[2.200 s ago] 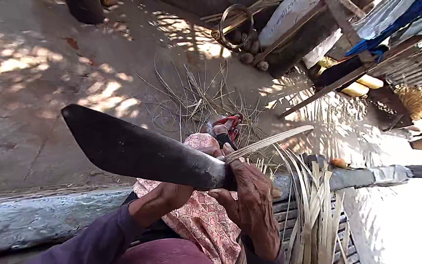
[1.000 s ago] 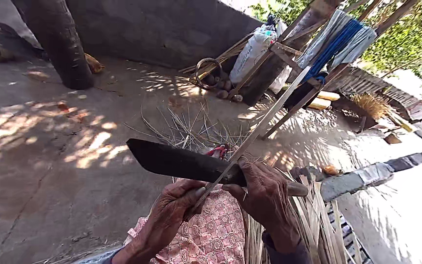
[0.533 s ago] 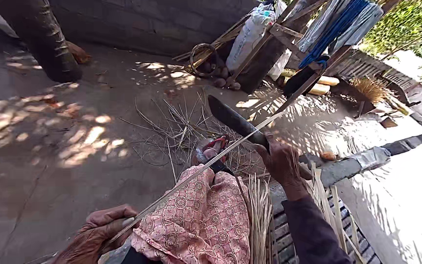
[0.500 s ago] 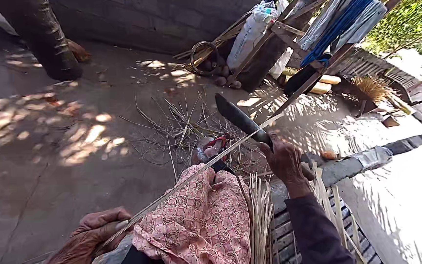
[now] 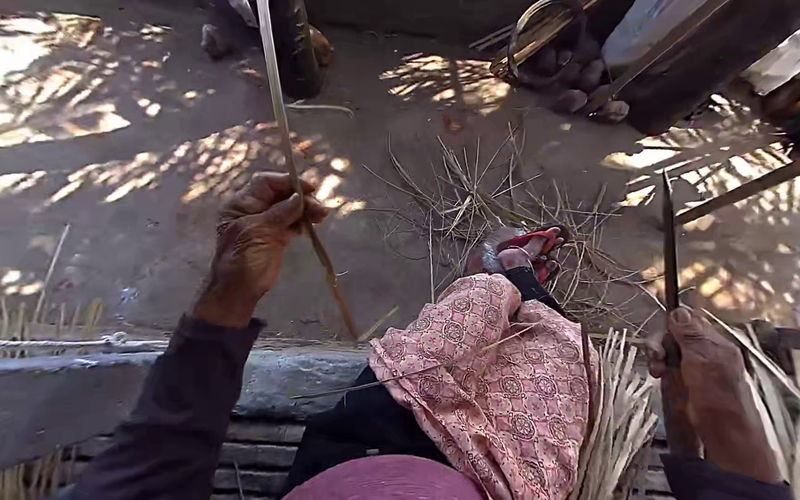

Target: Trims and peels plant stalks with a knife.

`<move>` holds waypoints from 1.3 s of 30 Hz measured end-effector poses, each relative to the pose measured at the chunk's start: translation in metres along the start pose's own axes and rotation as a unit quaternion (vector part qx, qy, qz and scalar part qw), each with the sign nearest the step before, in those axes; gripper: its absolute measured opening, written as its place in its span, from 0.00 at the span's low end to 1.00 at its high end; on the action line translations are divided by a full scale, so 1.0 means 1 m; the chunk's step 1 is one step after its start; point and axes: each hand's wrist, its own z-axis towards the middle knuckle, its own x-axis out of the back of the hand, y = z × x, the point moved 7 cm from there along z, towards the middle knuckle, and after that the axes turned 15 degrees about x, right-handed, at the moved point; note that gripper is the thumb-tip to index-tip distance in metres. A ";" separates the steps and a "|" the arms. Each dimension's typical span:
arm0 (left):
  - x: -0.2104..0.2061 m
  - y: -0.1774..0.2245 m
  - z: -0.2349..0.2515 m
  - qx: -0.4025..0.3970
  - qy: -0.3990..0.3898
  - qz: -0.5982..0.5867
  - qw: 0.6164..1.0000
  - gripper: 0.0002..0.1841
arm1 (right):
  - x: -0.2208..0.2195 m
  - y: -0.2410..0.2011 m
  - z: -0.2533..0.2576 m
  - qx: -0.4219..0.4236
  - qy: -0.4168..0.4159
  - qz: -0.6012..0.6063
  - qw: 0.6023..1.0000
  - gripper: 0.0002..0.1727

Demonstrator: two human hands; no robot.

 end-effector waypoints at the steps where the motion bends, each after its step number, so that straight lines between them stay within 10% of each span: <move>1: -0.015 0.015 0.007 -0.032 0.006 0.007 0.999 0.16 | -0.022 -0.003 -0.011 0.012 -0.028 0.035 0.999 0.23; 9: -0.099 0.088 0.000 -0.268 -0.010 0.072 0.961 0.10 | -0.139 -0.052 -0.073 0.056 -0.147 0.258 0.953 0.34; 18: -0.172 0.073 -0.039 -0.336 -0.080 0.159 0.925 0.07 | -0.154 -0.133 -0.072 0.138 -0.149 0.352 0.914 0.30; 39: -0.244 0.058 -0.079 -0.345 -0.152 0.097 0.921 0.09 | -0.152 -0.069 -0.074 0.088 -0.110 0.279 0.950 0.30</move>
